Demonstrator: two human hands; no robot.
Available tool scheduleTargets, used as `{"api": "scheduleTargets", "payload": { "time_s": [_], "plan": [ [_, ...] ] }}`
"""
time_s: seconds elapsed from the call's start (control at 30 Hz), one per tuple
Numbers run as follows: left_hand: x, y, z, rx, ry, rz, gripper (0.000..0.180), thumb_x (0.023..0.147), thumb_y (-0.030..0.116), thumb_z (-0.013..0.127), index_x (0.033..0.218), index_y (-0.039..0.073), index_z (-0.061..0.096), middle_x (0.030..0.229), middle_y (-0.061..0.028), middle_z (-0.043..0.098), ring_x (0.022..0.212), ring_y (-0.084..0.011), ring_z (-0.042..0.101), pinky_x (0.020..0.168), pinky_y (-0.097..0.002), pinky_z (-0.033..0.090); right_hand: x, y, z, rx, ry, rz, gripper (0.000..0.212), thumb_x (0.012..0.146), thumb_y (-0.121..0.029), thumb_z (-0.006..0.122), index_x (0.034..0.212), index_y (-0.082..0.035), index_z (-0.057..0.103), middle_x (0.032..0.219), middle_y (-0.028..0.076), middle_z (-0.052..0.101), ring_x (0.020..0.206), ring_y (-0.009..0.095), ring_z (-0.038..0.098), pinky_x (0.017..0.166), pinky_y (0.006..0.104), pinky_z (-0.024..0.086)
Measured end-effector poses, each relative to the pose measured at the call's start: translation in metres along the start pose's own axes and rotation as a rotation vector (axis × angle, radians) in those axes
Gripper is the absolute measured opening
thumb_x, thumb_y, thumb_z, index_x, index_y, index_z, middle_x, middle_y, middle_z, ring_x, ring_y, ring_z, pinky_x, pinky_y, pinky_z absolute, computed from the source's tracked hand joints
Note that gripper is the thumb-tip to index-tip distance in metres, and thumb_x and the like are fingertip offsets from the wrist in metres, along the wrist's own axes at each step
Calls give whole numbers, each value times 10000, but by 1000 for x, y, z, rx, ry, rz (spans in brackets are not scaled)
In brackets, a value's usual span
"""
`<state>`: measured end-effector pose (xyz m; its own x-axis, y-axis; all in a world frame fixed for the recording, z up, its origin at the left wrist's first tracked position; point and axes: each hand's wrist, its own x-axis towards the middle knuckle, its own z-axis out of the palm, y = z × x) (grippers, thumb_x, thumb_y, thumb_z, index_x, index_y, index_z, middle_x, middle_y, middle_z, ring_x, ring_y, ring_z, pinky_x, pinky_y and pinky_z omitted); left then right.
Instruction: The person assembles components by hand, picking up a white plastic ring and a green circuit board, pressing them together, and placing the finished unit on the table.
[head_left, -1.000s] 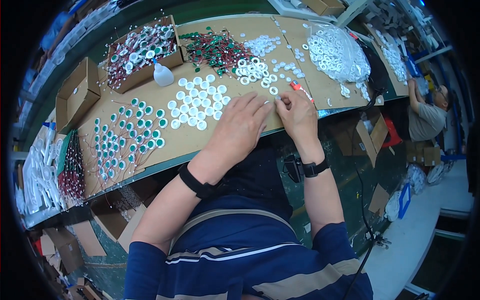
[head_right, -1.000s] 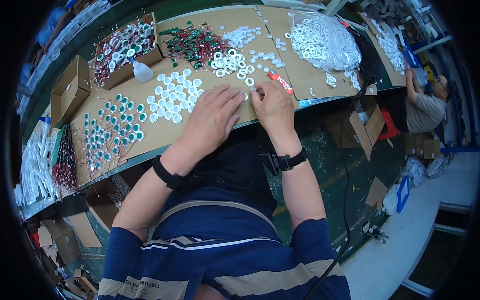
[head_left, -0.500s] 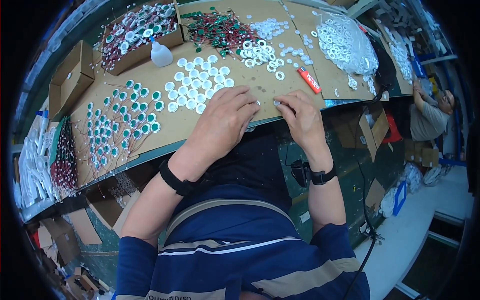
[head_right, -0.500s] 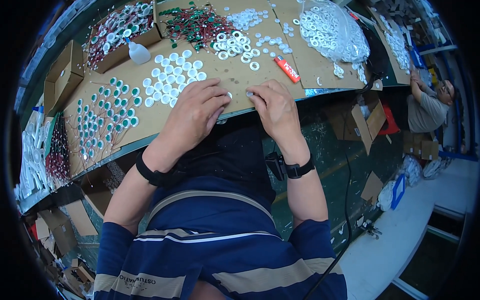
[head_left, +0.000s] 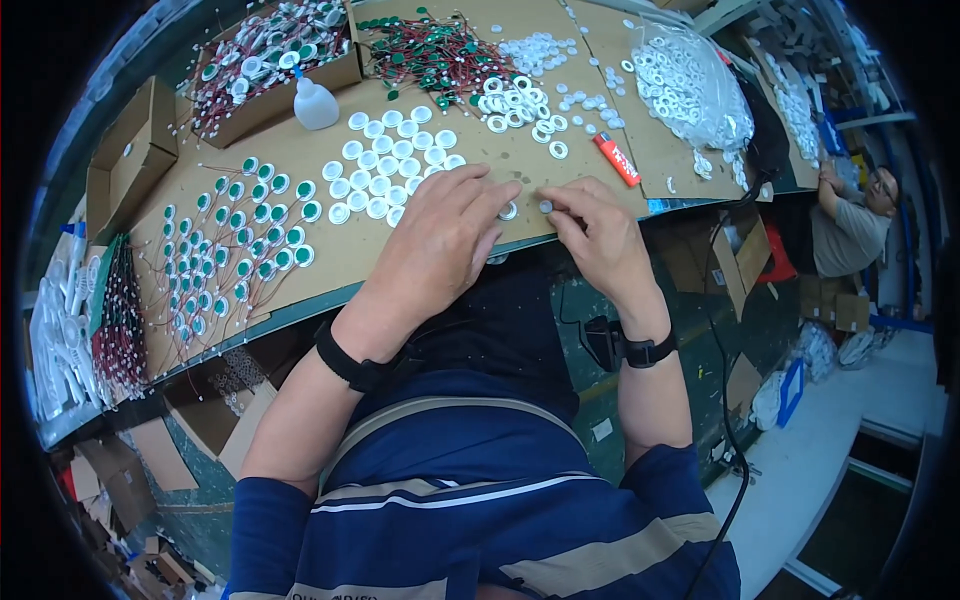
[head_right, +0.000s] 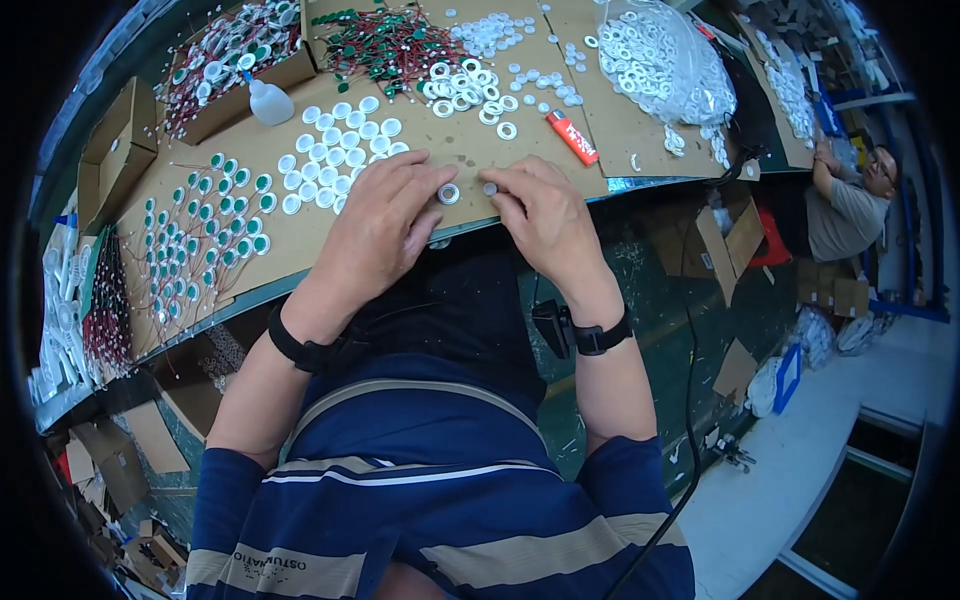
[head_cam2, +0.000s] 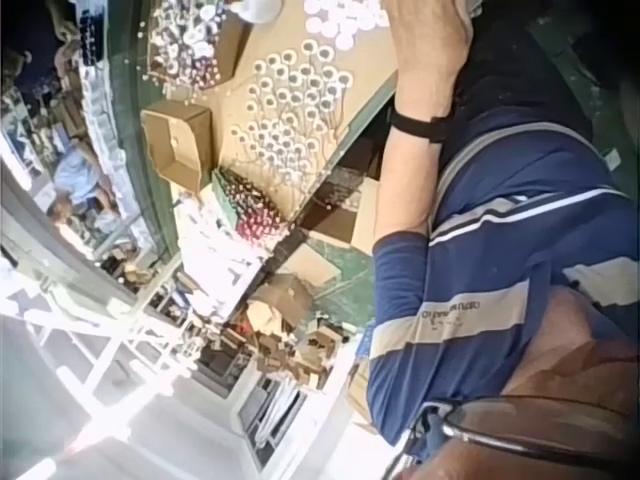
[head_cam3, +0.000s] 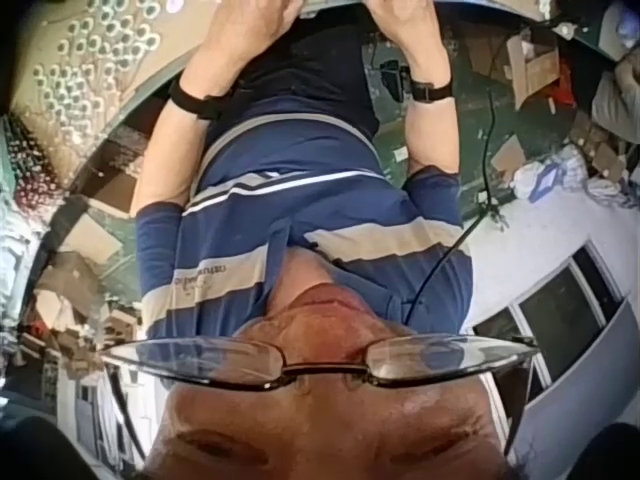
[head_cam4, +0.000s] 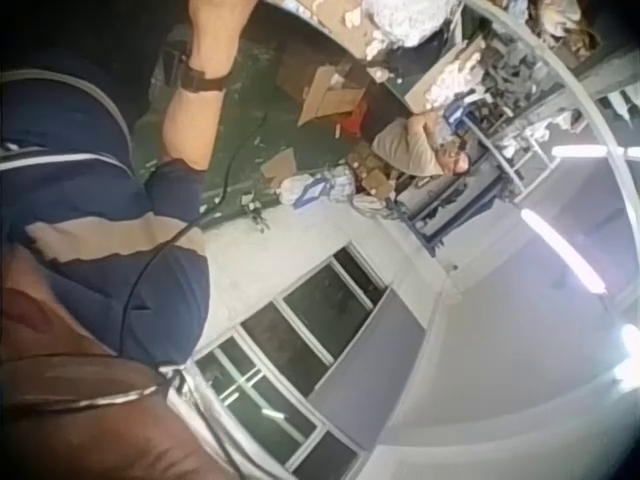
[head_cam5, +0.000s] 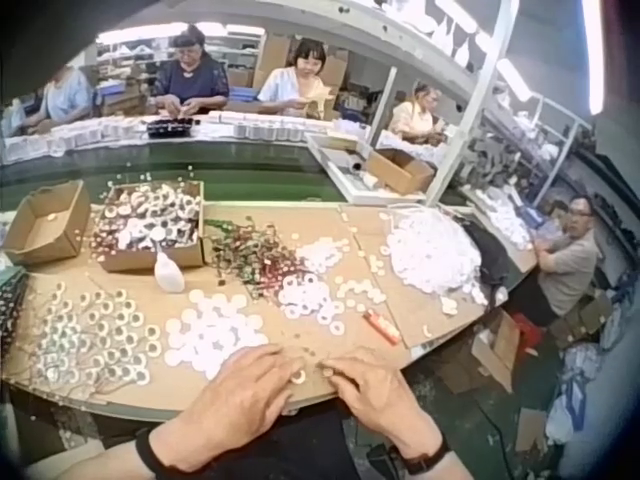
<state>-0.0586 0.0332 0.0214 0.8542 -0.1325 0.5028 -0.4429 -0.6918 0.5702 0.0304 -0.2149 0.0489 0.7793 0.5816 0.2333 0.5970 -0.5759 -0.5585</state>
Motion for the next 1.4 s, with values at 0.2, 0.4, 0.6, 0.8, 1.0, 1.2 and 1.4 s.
{"api": "scheduleTargets", "payload": {
  "time_s": [0.2,0.4,0.6,0.8,1.0,1.2,1.4],
  "plan": [
    [-1,1,0,-23,-20,-11,569,958,6,847,1513,51,727,1387,-211,763,1435,-437,669,1226,-555,529,1,-5,2,-44,-37,9,220,1019,-24,856,1238,-2,858,1052,112,777,909,235,774,804,362,611],
    [0,0,2,-24,6,4,621,957,-13,859,1554,75,710,1365,-168,779,1427,-433,692,1201,-548,548,7,-20,13,127,3,44,215,995,-43,890,1206,-12,857,1057,130,776,851,266,762,779,373,608],
    [-2,1,1,-35,6,-23,638,958,-15,855,1572,65,697,1396,-169,771,1431,-441,684,1206,-550,546,16,-23,20,89,-23,-54,220,980,-42,897,1194,-15,856,1043,132,782,835,273,764,774,384,607],
    [-1,2,-1,-46,-2,-32,658,960,-20,849,1592,62,685,1404,-173,768,1441,-441,676,1219,-550,538,18,-22,18,83,-67,-38,212,977,-48,893,1182,-7,858,1022,148,794,856,308,782,784,410,611],
    [-3,3,-1,-48,-11,-48,662,960,-19,848,1596,67,684,1402,-174,768,1442,-437,675,1222,-549,535,18,-27,15,67,-103,-10,211,982,-57,886,1186,-8,863,1049,163,808,898,346,799,809,432,623],
    [-2,2,0,-60,-9,-54,625,982,17,836,1586,67,684,1409,-202,755,1448,-435,665,1229,-550,530,20,-30,11,-10,-136,-45,218,989,-57,871,1202,-12,863,1078,178,817,952,381,809,851,448,637],
    [-3,1,1,-58,-14,-49,609,996,33,830,1586,66,681,1418,-215,745,1450,-432,660,1232,-548,528,20,-29,11,14,-140,-61,223,998,-42,851,1219,-13,858,1089,183,818,965,388,809,860,449,638]
  ]
}}
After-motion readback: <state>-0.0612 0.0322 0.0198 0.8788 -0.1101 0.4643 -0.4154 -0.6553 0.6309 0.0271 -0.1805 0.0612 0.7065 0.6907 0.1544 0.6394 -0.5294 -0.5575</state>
